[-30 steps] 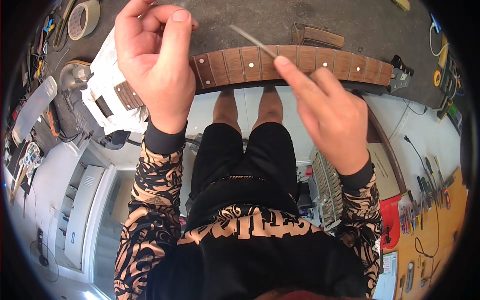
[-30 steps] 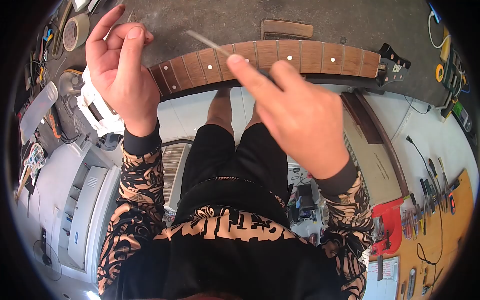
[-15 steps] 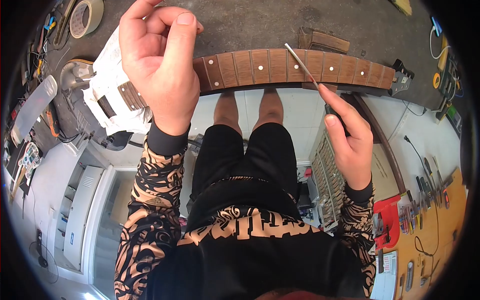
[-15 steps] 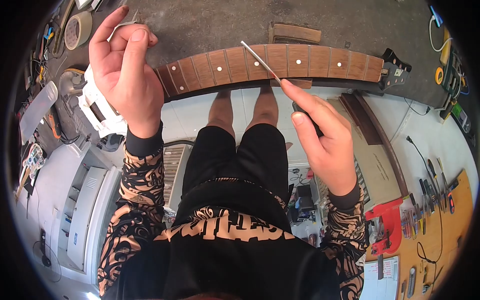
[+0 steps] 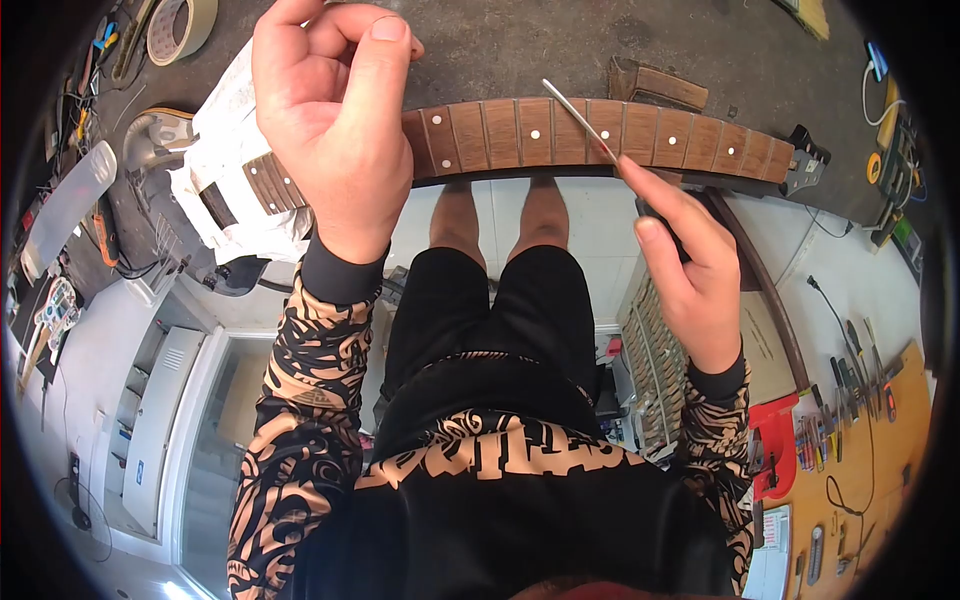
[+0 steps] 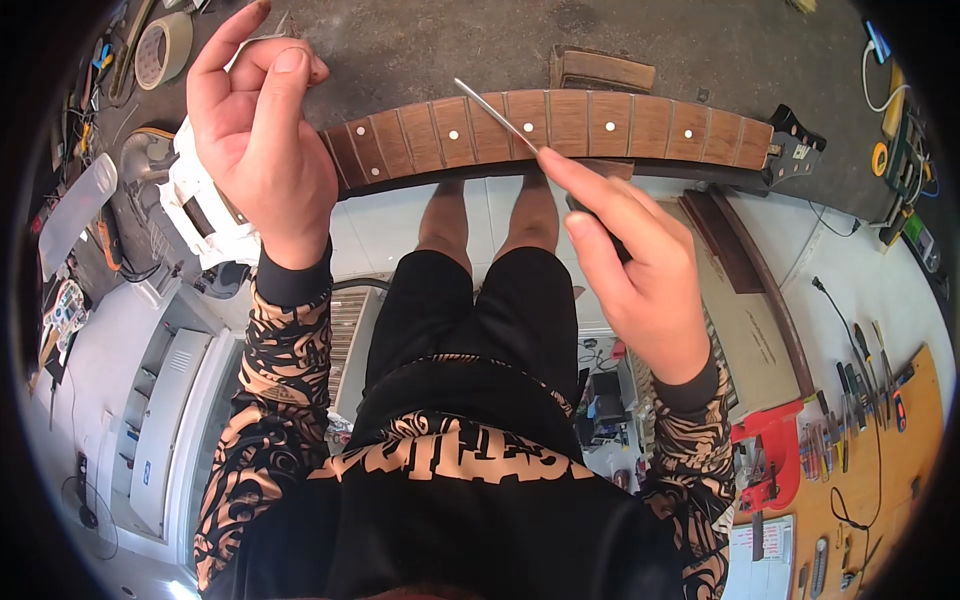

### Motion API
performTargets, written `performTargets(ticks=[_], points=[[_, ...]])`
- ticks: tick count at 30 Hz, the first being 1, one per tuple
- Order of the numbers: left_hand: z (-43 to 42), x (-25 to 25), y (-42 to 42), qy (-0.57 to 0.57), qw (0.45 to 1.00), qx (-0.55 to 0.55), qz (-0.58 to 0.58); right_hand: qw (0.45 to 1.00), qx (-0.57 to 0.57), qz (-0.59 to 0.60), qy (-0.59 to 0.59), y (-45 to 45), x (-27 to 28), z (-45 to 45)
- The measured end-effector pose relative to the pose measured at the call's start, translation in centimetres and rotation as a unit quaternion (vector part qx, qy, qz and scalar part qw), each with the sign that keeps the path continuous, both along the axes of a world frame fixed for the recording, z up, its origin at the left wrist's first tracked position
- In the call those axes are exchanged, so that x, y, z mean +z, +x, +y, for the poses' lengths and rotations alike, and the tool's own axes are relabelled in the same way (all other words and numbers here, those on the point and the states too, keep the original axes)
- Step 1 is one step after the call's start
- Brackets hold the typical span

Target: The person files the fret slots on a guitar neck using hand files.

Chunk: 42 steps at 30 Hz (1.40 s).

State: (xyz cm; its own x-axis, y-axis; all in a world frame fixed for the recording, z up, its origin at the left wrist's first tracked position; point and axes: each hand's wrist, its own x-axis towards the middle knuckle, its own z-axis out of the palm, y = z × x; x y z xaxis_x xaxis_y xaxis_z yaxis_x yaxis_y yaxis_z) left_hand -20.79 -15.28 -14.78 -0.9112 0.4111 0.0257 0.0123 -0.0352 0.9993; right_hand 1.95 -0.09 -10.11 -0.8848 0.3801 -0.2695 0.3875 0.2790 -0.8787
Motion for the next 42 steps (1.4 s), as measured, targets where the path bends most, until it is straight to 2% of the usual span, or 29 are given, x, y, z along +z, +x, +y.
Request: performTargets(ticks=[4, 8, 10, 13, 15, 20, 24, 26, 28, 30, 34, 38, 40, 42], points=[[-0.2, -0.1, 0.0, 0.028, 1.000, -0.006, -0.009, 0.999, 0.014, -0.015, 0.030, 0.1, 0.1, -0.3], [-0.1, -0.1, 0.1, 0.020, 1.000, -0.004, 0.005, 0.969, 0.131, -0.071, 0.195, -3.8, 1.4, -0.1], [0.1, -0.3, 0.2, 0.011, 1.000, 0.007, 0.027, 0.959, 0.154, -0.075, 0.224, -4.2, 1.6, -0.4], [-0.3, -0.3, -0.3, 0.025, 1.000, -0.002, 0.009, 0.981, 0.108, -0.056, 0.149, -3.5, 1.7, -0.7], [-0.3, -0.2, -0.2, 0.020, 1.000, -0.001, 0.004, 0.996, 0.035, -0.027, 0.074, -2.0, 1.0, -0.6], [-0.4, -0.3, -0.2, 0.040, 0.999, -0.001, -0.011, 1.000, -0.024, -0.001, 0.016, 0.6, 0.0, -0.8], [-0.3, -0.2, -0.2, 0.038, 0.999, -0.001, -0.016, 0.994, 0.043, -0.054, 0.088, -1.3, 0.9, -0.8], [-0.5, -0.1, -0.1, 0.035, 0.999, 0.000, -0.016, 0.970, 0.139, -0.109, 0.166, -3.7, 1.9, -0.4], [-0.6, -0.2, -0.2, 0.045, 0.999, -0.005, -0.012, 0.959, 0.166, -0.111, 0.202, -4.6, 2.0, -0.6], [-0.5, -0.2, -0.3, 0.042, 0.999, 0.002, -0.019, 0.970, 0.130, -0.065, 0.194, -4.6, 1.5, -1.2], [-0.8, -0.3, -0.5, 0.048, 0.999, -0.007, -0.019, 0.999, 0.015, -0.025, 0.030, -2.0, 0.4, -1.9], [-0.7, -0.3, -0.4, 0.056, 0.998, 0.003, -0.028, 1.000, -0.011, 0.004, 0.002, -1.3, 0.3, -2.4], [-0.8, -0.3, -0.4, 0.061, 0.998, 0.006, -0.035, 0.997, 0.028, -0.016, 0.064, -2.1, 0.4, -2.5], [-0.9, -0.3, -0.4, 0.066, 0.997, 0.003, -0.039, 0.976, 0.100, -0.062, 0.182, -3.9, 1.1, -2.3]])
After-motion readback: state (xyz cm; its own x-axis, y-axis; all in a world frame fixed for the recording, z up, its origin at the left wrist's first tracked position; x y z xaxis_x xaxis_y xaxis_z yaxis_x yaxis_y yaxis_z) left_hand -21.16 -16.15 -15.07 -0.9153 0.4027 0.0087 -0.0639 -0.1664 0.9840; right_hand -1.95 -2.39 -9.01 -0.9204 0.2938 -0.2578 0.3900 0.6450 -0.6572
